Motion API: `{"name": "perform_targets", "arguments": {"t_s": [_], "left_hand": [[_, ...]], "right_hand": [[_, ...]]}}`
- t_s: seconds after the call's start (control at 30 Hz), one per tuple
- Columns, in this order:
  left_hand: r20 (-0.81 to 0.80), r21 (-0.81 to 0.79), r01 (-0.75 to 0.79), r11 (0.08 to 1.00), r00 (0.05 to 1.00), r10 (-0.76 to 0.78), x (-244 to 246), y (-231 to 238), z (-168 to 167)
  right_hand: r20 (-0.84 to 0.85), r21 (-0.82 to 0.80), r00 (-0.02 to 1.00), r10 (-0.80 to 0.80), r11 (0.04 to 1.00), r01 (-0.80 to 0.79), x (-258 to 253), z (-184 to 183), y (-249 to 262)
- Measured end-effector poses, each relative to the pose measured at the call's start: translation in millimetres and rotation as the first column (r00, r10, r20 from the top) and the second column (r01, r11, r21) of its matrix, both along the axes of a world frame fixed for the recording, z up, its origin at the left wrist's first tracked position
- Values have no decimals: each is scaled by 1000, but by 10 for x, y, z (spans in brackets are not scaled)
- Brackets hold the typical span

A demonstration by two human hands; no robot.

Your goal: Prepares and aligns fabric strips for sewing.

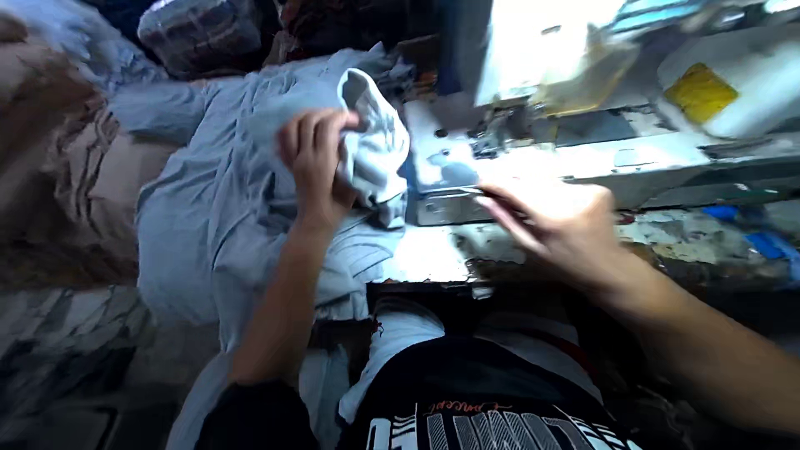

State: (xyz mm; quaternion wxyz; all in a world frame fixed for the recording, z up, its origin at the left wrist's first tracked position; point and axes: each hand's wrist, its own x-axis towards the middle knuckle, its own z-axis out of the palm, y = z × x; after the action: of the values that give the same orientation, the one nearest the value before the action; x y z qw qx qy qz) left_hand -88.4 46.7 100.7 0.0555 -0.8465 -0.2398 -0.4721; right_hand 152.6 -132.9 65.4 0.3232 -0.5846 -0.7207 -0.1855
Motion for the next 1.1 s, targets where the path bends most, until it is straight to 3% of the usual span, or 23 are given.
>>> {"name": "perform_targets", "arguments": {"t_s": [0.07,0.17,0.27,0.37,0.43,0.47,0.53,0.57,0.6,0.67,0.73,0.77,0.83,0.87,0.9,0.97,1.03,1.07,1.1], "left_hand": [[-105,-202,-67,977,993,46,-270,92,32],[-97,-311,-147,939,988,123,-986,-252,-1],[-177,-386,-382,840,924,339,-1483,-998,-312],[-210,-373,-405,835,913,349,-1546,-1274,-799],[-50,-434,-335,836,936,349,-1645,-1235,-750],[104,-503,-218,836,945,309,-1700,-1214,-602],[472,-594,204,778,871,132,-1721,-1236,-203],[574,-553,373,745,818,17,-1640,-1249,-11],[565,-508,436,743,820,-94,-1494,-1273,136],[260,-451,300,841,945,-197,-1136,-1332,192],[-151,-379,-23,925,988,-37,-968,-1269,-138],[-260,-398,-158,904,964,54,-1022,-1186,-358],[-153,-490,-205,847,977,148,-1263,-1024,-578],[21,-544,-84,835,993,113,-1338,-1022,-508],[236,-598,149,787,972,-5,-1356,-1105,-370],[528,-541,585,605,795,-297,-1192,-1326,-22],[564,-465,800,378,597,-570,-830,-1504,195],[529,-489,833,259,519,-671,-652,-1577,204],[469,-534,825,184,470,-748,-508,-1626,172]], "right_hand": [[19,-156,997,-78,984,80,216,-229,-355],[78,-341,984,-162,923,179,503,-573,-572],[12,-216,1000,5,976,-2,234,-474,-469],[-103,-87,958,269,957,-278,-295,-333,-135],[-168,-45,899,405,908,-417,-573,-243,46],[-214,-32,864,455,881,-472,-676,-196,101],[-368,-38,768,523,817,-575,-815,-139,193],[-464,-43,709,531,786,-617,-882,-141,282],[-566,-40,639,521,757,-652,-970,-165,394],[-760,-20,487,430,734,-679,-1179,-245,544],[-881,13,330,338,716,-698,-1261,-265,560],[-899,35,287,330,709,-705,-1234,-277,530],[-901,61,275,336,725,-686,-1111,-312,495],[-898,66,281,340,733,-678,-1065,-319,526],[-908,56,266,325,721,-691,-1059,-316,556],[-978,22,108,181,600,-800,-1190,-189,599],[-990,11,-70,-123,426,-905,-1348,146,553],[-957,0,-113,-266,390,-921,-1350,329,466],[-926,-41,-121,-357,414,-910,-1284,471,353]]}}
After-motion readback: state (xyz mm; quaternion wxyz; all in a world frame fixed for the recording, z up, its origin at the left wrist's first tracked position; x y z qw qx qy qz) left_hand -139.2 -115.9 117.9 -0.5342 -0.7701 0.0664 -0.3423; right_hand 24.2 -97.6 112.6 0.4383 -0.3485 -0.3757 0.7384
